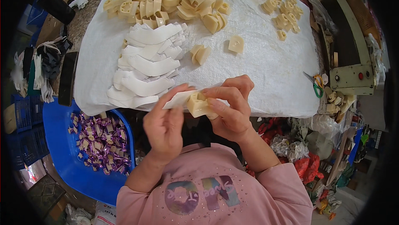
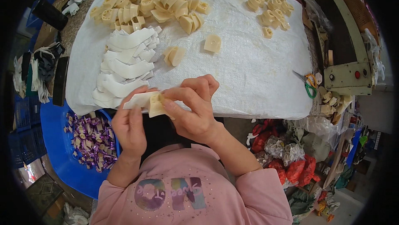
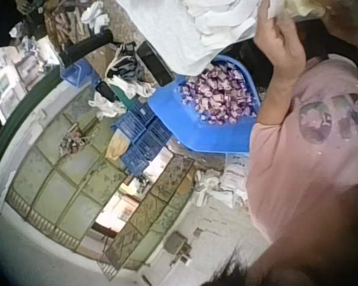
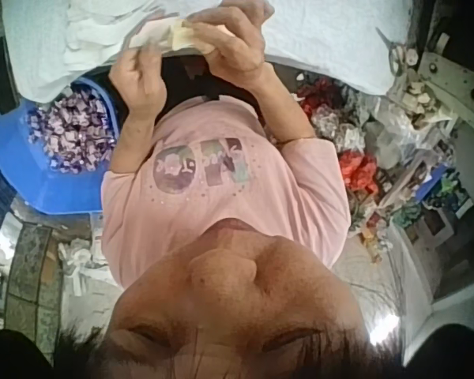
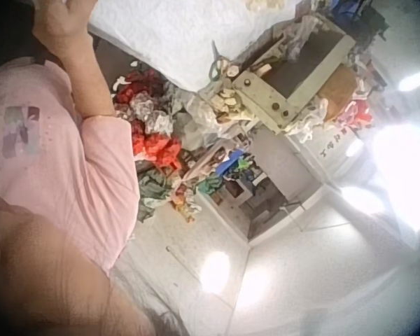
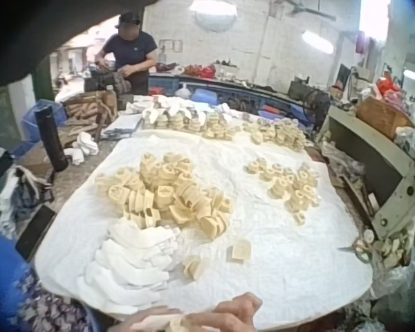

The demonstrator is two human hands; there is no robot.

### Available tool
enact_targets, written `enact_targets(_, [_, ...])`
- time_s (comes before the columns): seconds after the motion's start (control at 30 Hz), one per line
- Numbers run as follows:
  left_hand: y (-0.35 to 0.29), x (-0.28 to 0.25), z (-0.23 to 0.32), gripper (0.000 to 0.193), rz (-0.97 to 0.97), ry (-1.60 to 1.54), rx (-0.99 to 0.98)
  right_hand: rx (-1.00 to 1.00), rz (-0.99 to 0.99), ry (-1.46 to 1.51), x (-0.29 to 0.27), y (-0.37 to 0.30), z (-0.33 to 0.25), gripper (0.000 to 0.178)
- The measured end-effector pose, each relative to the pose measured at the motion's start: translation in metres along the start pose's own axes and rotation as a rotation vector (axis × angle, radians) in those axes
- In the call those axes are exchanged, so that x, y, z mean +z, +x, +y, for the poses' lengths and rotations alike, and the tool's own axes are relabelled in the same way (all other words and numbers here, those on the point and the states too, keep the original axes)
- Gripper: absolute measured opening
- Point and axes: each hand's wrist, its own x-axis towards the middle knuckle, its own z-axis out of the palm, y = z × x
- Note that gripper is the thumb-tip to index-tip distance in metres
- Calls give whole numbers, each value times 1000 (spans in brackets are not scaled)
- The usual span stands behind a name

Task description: Manually assemble and align small shoe components by hand at a workstation.

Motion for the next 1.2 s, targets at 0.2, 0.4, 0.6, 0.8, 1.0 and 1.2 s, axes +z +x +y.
enact_targets(0.2, [2, -6, 3, 17, 1, 255, 138, 51, -304, -269, -16, 18, -20, 23])
enact_targets(0.4, [-3, -5, -2, 17, -64, 274, 48, 101, -476, -250, -19, 20, -22, 18])
enact_targets(0.6, [-5, 3, -6, 23, -113, 498, 236, 23, -415, -293, -13, 8, -17, 19])
enact_targets(0.8, [-9, 0, -1, 24, -118, 408, 157, 108, -377, -174, -14, 6, -4, 19])
enact_targets(1.0, [-5, 7, -24, 15, -28, -64, 200, 180, -348, 221, -16, -1, 0, 28])
enact_targets(1.2, [3, -3, -25, 10, -141, 314, 470, 186, -463, 348, -20, 0, -4, 29])
